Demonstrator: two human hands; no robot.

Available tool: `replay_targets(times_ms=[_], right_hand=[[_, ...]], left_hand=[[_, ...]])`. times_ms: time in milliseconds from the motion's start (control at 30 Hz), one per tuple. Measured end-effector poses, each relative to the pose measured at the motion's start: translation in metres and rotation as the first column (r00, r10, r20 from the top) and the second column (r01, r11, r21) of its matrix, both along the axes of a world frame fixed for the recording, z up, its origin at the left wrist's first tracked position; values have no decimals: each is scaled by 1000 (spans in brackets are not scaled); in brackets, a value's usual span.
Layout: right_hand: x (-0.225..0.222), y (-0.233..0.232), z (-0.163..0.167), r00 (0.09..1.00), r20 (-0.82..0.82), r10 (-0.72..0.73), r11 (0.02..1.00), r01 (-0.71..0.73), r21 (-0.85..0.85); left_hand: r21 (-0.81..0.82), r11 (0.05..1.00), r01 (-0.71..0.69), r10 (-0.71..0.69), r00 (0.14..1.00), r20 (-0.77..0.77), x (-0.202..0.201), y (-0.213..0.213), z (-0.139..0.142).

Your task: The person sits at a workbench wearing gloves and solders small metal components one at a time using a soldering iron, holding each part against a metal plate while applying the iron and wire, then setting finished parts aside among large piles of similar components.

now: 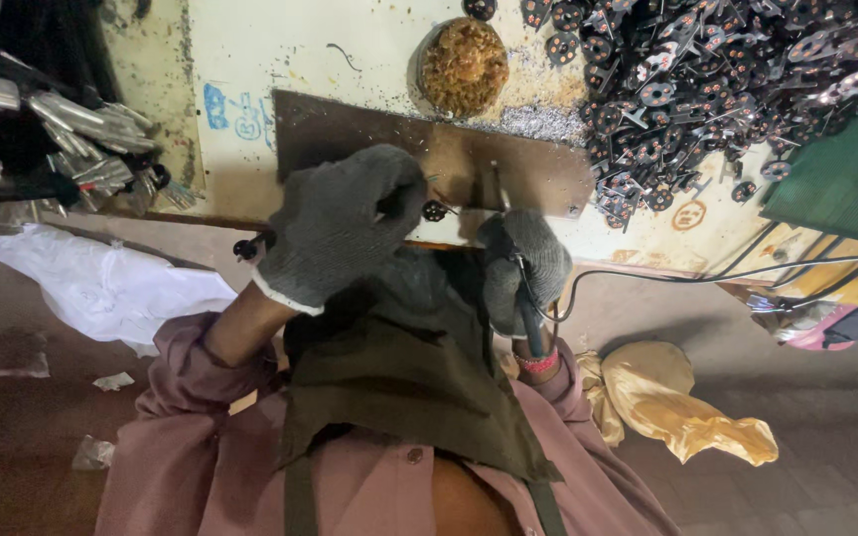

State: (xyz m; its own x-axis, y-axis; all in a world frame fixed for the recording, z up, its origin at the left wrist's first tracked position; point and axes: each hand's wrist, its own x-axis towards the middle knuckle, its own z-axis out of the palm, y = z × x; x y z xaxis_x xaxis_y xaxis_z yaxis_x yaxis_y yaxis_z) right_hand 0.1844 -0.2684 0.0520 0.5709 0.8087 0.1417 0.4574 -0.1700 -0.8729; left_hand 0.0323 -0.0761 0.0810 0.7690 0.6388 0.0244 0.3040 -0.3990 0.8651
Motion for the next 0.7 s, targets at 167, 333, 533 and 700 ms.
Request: replay_targets(times_ms=[167, 333, 533, 700], right_hand=[[-13, 3, 9, 998, 27, -62, 997, 63, -46], [-16, 42, 14, 988, 132, 84, 996, -86, 12], [11, 66, 17, 940, 222, 258, 966, -244, -92], [-5, 64, 14, 994, 111, -8, 992, -7, 130]], left_hand=[[-168, 975, -145, 127, 986, -111, -20, 10, -3], [-236, 961, -142, 105, 981, -161, -27, 18, -15], [-203, 976, -73, 63, 996, -58, -27, 19, -15], [-213, 975, -68, 34, 987, -159, -22, 20, -10]])
